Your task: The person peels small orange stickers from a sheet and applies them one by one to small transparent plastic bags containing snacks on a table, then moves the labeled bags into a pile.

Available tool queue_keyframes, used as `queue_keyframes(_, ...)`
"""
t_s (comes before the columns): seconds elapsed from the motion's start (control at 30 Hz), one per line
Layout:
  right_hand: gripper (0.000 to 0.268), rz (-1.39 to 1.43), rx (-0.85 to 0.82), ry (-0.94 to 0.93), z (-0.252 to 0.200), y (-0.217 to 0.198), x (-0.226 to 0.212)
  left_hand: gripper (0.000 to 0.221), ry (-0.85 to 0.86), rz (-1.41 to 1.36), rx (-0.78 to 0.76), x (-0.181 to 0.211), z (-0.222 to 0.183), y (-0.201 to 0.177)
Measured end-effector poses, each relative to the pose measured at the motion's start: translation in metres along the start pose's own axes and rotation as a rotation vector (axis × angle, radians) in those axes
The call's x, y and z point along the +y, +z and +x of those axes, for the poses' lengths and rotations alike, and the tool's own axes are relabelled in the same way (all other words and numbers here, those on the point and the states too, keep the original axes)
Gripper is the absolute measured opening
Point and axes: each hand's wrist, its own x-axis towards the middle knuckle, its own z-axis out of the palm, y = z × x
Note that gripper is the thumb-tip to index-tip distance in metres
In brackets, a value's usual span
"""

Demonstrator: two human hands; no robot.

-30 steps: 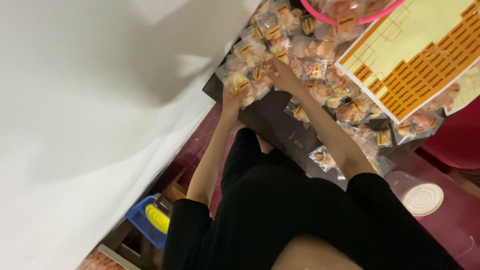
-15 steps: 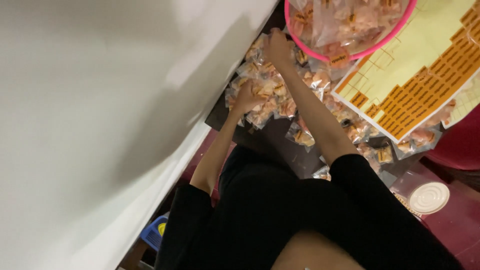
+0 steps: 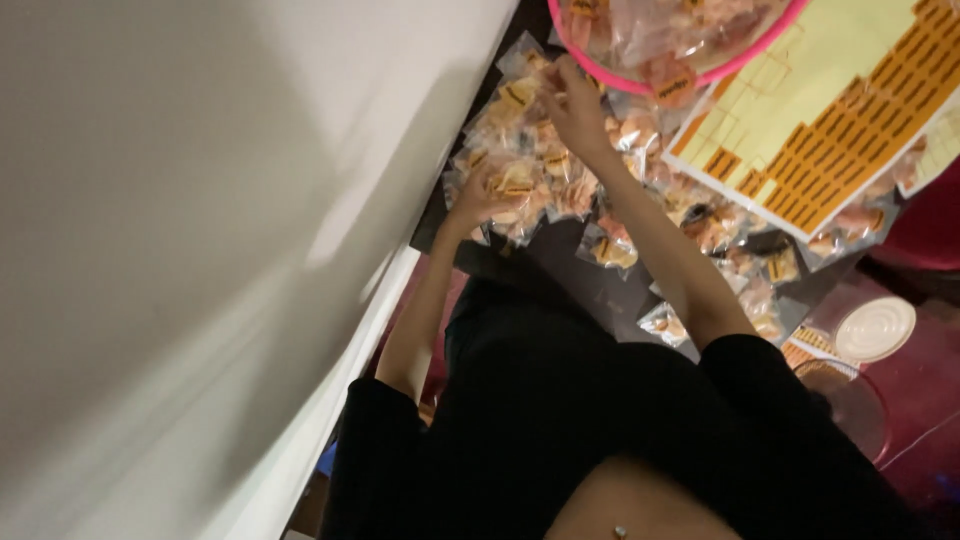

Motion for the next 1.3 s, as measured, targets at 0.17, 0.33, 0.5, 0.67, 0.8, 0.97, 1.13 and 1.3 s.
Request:
queue_keyframes(0.17, 0.014, 0.026, 0.028, -0.120, -0.031, -0.034, -0.022, 0.094, -0.149, -0.193, 0.083, -0.032, 0.002, -0.002)
queue_keyframes(0.33, 0.012, 0.073, -0.009, -0.120, -0.052, -0.070, -0.051, 0.115, -0.323, -0.369, 0.230, -0.008, -0.001, 0.016)
queue_keyframes(0.5, 0.012, 0.114, -0.112, -0.217, -0.068, -0.079, -0.060, 0.120, -0.427, -0.519, 0.077, 0.049, -0.035, 0.037)
queue_keyframes(0.67, 0.033, 0.119, -0.019, -0.421, -0.076, -0.065, -0.050, 0.069, -0.310, -0.488, 0.209, 0.017, -0.035, 0.039)
queue_keyframes(0.8, 0.020, 0.039, -0.321, -0.055, -0.092, -0.045, -0.082, 0.102, -0.293, -0.535, 0.101, 0.022, -0.051, 0.041)
queue_keyframes(0.97, 0.017, -0.001, -0.277, -0.022, -0.106, -0.012, -0.093, 0.025, -0.049, -0.765, 0.034, -0.017, -0.046, 0.039)
queue_keyframes(1.13, 0.014, -0.092, -0.143, -0.194, -0.115, 0.013, -0.098, 0.044, 0.041, -0.833, -0.019, -0.028, -0.058, 0.036)
queue_keyframes(1.3, 0.014, -0.027, -0.191, -0.344, -0.124, 0.037, -0.107, 0.111, -0.334, -0.627, 0.300, -0.010, -0.072, 0.035)
